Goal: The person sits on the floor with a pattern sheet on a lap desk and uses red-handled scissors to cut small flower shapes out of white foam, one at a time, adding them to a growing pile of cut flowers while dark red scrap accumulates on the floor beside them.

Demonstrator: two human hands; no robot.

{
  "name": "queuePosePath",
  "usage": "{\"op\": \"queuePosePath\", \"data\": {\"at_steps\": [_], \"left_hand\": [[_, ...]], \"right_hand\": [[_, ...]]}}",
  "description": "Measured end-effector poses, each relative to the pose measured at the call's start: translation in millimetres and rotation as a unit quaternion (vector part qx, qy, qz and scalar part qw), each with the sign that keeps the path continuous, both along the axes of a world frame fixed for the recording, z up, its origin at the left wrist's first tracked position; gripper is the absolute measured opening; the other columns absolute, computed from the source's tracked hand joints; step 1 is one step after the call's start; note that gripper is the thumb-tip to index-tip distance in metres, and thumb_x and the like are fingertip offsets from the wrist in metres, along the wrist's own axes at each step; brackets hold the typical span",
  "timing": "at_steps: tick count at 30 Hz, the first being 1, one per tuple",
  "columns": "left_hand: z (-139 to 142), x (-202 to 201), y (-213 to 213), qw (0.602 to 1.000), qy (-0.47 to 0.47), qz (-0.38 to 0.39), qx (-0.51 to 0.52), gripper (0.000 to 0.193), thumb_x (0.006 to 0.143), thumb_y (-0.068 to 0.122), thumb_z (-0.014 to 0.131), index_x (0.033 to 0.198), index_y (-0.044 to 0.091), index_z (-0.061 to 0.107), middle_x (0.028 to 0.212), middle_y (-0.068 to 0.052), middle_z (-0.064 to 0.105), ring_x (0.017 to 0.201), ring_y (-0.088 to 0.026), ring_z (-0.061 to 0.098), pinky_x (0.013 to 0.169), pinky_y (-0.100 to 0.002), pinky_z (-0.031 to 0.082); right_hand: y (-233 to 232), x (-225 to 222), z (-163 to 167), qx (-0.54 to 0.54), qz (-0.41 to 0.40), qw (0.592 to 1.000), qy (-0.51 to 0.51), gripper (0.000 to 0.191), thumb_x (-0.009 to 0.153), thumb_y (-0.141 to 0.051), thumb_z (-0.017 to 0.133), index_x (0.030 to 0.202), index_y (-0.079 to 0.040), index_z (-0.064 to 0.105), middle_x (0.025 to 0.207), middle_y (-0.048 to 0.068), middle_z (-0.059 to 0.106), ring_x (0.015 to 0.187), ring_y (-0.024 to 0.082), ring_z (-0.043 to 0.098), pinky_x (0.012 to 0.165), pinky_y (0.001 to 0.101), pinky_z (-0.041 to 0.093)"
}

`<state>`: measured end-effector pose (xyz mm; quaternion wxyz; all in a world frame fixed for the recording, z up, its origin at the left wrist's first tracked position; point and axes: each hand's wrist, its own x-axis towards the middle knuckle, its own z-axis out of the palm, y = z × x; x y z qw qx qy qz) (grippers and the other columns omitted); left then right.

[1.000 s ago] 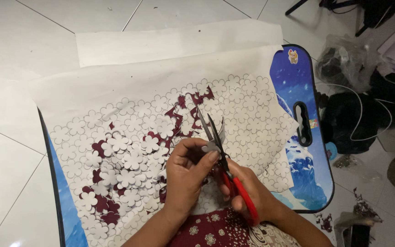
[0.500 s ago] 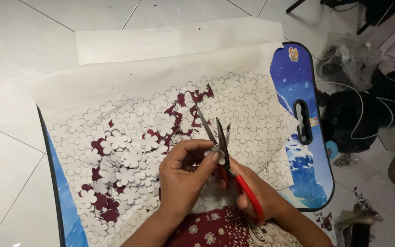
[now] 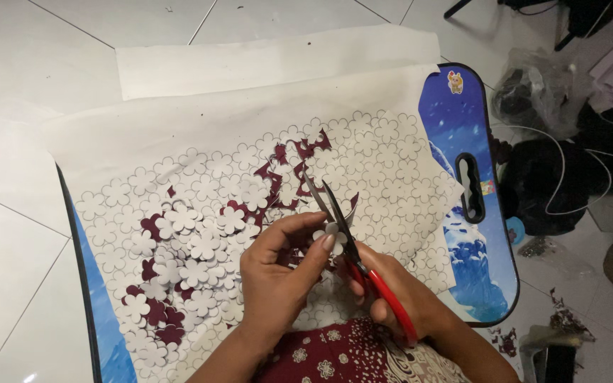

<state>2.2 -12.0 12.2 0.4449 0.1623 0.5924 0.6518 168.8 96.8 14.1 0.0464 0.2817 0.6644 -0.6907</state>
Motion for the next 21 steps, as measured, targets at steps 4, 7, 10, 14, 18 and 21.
{"op": "queuePosePath", "data": {"at_steps": [4, 7, 10, 14, 18, 21], "left_hand": [[-1.3, -1.8, -1.2, 1.000, 0.010, 0.002, 0.009, 0.030, 0.090, 0.009, 0.075, 0.119, 0.001, 0.072, 0.096, -0.006, 0.076, 0.076, -0.006, 0.067, 0.063, -0.020, 0.056], [-2.3, -3.2, -1.3, 0.999, 0.032, 0.008, 0.017, 0.029, 0.092, 0.009, 0.075, 0.120, 0.001, 0.072, 0.098, -0.006, 0.077, 0.078, -0.006, 0.067, 0.065, -0.020, 0.056], [-2.8, -3.8, -2.6, 0.999, 0.043, 0.007, 0.011, 0.028, 0.092, 0.009, 0.075, 0.119, 0.001, 0.072, 0.099, -0.008, 0.079, 0.078, -0.006, 0.067, 0.065, -0.020, 0.056], [-4.6, -5.2, -3.2, 0.998, 0.054, 0.009, 0.033, 0.028, 0.093, 0.008, 0.073, 0.120, 0.000, 0.071, 0.104, -0.009, 0.079, 0.086, -0.007, 0.070, 0.072, -0.021, 0.058], [-6.9, -5.1, -2.8, 0.997, 0.060, 0.023, 0.038, 0.027, 0.093, 0.007, 0.073, 0.120, -0.001, 0.071, 0.106, -0.010, 0.079, 0.090, -0.010, 0.072, 0.076, -0.023, 0.059], [-8.1, -6.2, -2.8, 0.995, 0.081, 0.030, 0.040, 0.027, 0.094, 0.006, 0.073, 0.119, 0.000, 0.071, 0.107, -0.010, 0.079, 0.094, -0.011, 0.074, 0.081, -0.024, 0.061]], "right_hand": [[0.7, 1.1, -0.7, -0.004, -0.002, 1.000, -0.008, 0.122, 0.058, -0.109, 0.039, 0.118, -0.003, 0.054, 0.075, -0.004, 0.045, 0.063, 0.009, 0.045, 0.054, 0.0268, 0.036], [0.8, 0.2, 0.5, -0.022, -0.005, 1.000, -0.018, 0.125, 0.055, -0.108, 0.042, 0.120, -0.002, 0.053, 0.075, -0.004, 0.046, 0.062, 0.009, 0.046, 0.052, 0.0270, 0.038], [1.6, -0.9, 2.1, -0.031, -0.006, 0.999, -0.038, 0.135, 0.047, -0.108, 0.044, 0.134, -0.005, 0.050, 0.073, -0.004, 0.047, 0.058, 0.009, 0.045, 0.049, 0.0276, 0.038], [1.9, -0.5, 2.1, 0.006, 0.006, 1.000, -0.028, 0.133, 0.052, -0.109, 0.038, 0.133, -0.004, 0.052, 0.070, -0.005, 0.046, 0.058, 0.008, 0.044, 0.049, 0.0280, 0.037], [1.5, 2.1, -2.7, 0.042, 0.016, 0.999, -0.006, 0.120, 0.062, -0.108, 0.036, 0.119, -0.004, 0.057, 0.070, -0.005, 0.047, 0.061, 0.009, 0.046, 0.053, 0.0291, 0.039], [2.7, 4.8, -7.3, 0.060, 0.022, 0.998, -0.002, 0.110, 0.065, -0.106, 0.036, 0.105, -0.006, 0.057, 0.067, -0.004, 0.046, 0.059, 0.011, 0.046, 0.052, 0.0296, 0.039]]}}
